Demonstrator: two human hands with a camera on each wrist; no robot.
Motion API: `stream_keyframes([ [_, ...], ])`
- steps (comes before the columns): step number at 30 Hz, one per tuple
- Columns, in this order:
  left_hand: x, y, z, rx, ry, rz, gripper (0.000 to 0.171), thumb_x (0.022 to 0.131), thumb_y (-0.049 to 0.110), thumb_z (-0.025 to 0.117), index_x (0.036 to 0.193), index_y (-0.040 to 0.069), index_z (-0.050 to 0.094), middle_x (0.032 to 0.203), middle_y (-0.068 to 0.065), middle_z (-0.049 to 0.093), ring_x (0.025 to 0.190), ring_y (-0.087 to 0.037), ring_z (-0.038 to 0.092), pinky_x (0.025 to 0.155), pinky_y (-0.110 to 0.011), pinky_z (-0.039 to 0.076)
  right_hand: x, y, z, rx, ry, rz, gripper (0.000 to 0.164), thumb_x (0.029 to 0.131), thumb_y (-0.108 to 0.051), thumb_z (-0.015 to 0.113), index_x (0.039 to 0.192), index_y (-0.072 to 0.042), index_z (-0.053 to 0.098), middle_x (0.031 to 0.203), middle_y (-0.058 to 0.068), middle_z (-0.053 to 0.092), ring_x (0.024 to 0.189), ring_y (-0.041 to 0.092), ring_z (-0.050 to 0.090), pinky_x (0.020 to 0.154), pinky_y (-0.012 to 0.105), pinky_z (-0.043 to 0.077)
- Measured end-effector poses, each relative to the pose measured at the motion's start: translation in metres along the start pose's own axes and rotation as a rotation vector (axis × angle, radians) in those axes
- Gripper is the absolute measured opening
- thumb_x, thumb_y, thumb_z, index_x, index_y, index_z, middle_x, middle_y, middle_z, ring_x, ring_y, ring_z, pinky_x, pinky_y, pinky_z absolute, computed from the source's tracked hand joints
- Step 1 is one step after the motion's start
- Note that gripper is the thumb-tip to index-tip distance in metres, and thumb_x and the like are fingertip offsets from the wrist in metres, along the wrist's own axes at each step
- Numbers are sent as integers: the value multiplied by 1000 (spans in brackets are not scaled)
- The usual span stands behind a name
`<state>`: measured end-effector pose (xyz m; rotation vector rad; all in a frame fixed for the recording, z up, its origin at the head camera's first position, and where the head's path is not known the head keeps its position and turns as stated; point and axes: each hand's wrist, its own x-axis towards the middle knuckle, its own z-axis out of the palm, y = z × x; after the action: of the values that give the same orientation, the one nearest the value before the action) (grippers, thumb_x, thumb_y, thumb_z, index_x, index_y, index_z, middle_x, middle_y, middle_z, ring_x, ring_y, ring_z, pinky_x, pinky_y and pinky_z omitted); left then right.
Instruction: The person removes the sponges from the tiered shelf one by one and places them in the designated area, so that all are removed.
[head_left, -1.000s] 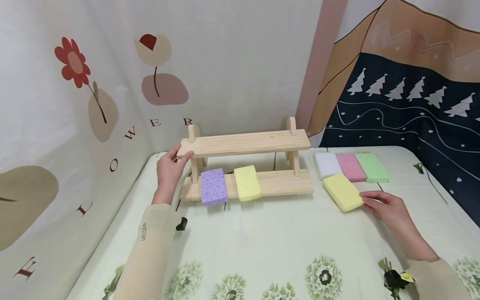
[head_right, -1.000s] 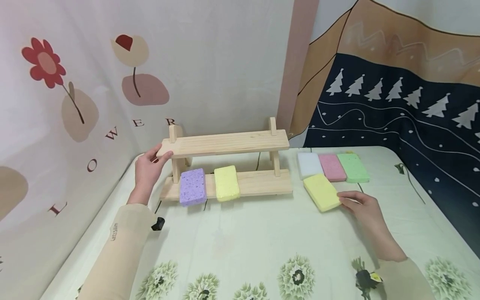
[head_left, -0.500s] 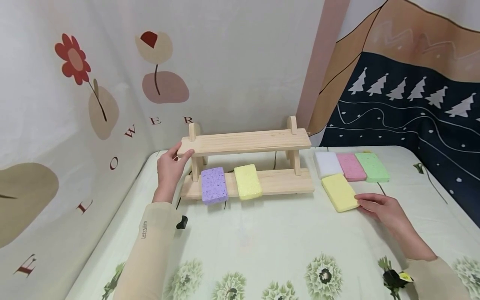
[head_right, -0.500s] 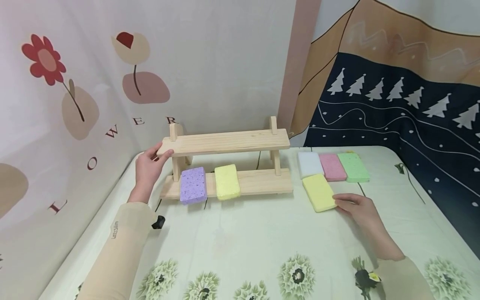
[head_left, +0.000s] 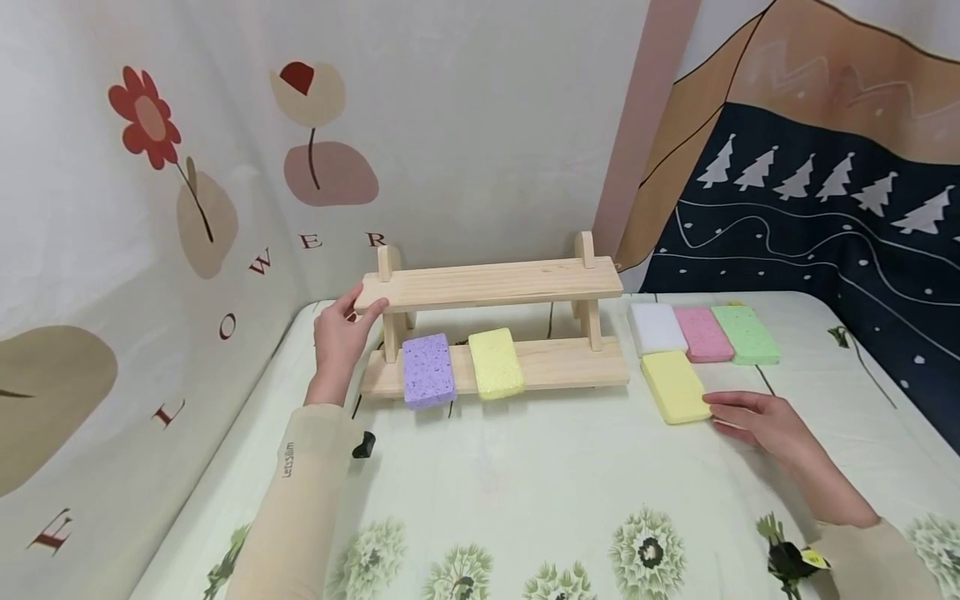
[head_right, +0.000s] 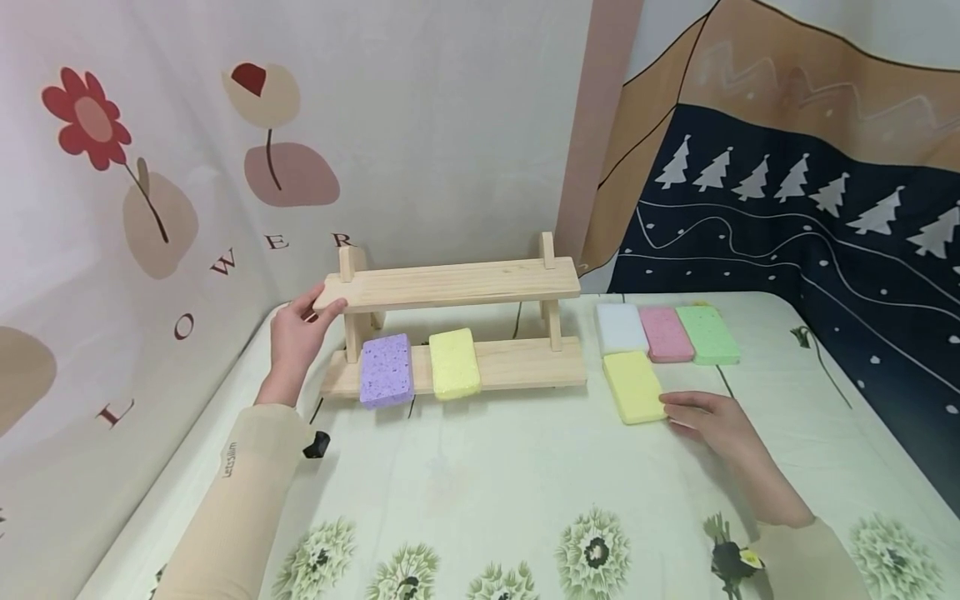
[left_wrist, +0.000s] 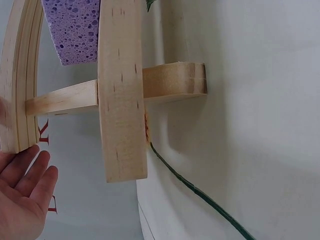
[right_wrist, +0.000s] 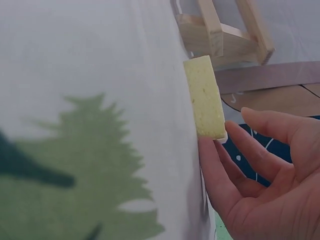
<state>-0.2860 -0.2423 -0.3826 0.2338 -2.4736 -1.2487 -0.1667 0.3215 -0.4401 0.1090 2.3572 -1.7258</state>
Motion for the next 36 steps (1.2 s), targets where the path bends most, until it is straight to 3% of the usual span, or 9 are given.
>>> stream_keyframes([
  [5,0,1,-1,0,0,-3,73,89,56,67,149,19,47,149,-11,53,135,-33,54,114,-43,45,-1,-3,0,2,-16,-10,43,100,-13,60,131,16,54,96,-29,64,90,-10,66,82,18,59],
  [11,-1,1,-1,0,-5,-10,74,88,56,67,149,19,47,149,-12,53,135,-33,53,114,-43,44,-4,-12,0,-40,9,-15,48,99,-16,62,133,17,51,95,-27,65,89,-10,66,82,18,59],
  [20,0,0,0,3,-9,-17,74,88,58,67,149,21,47,150,-11,51,136,-33,53,113,-43,45,-6,-28,-3,-112,55,-60,50,99,-25,64,133,10,55,98,-34,60,90,-14,63,79,17,60],
  [23,0,1,0,2,-9,-18,74,88,58,67,149,21,47,151,-11,51,135,-34,53,113,-43,45,-6,-33,-1,-91,64,-103,40,99,-22,64,129,4,60,100,-35,60,90,-15,62,79,17,59],
  [26,0,1,-1,3,-7,-23,73,88,57,67,149,22,47,151,-10,51,136,-34,53,113,-43,45,-4,-39,3,-36,55,-149,23,98,-18,65,120,-11,68,102,-34,61,91,-13,63,78,16,59],
  [29,-1,2,-1,1,-8,-28,73,88,57,67,149,23,47,151,-10,51,136,-33,52,114,-43,45,-2,-46,8,12,42,-178,19,98,-16,65,115,-17,70,104,-31,63,92,-10,65,79,16,59],
  [36,0,1,0,5,-5,-22,73,89,56,67,149,22,47,150,-11,52,136,-33,53,113,-43,45,4,-64,30,-21,47,-190,43,99,-19,63,130,10,57,100,-31,63,92,-11,64,80,14,58],
])
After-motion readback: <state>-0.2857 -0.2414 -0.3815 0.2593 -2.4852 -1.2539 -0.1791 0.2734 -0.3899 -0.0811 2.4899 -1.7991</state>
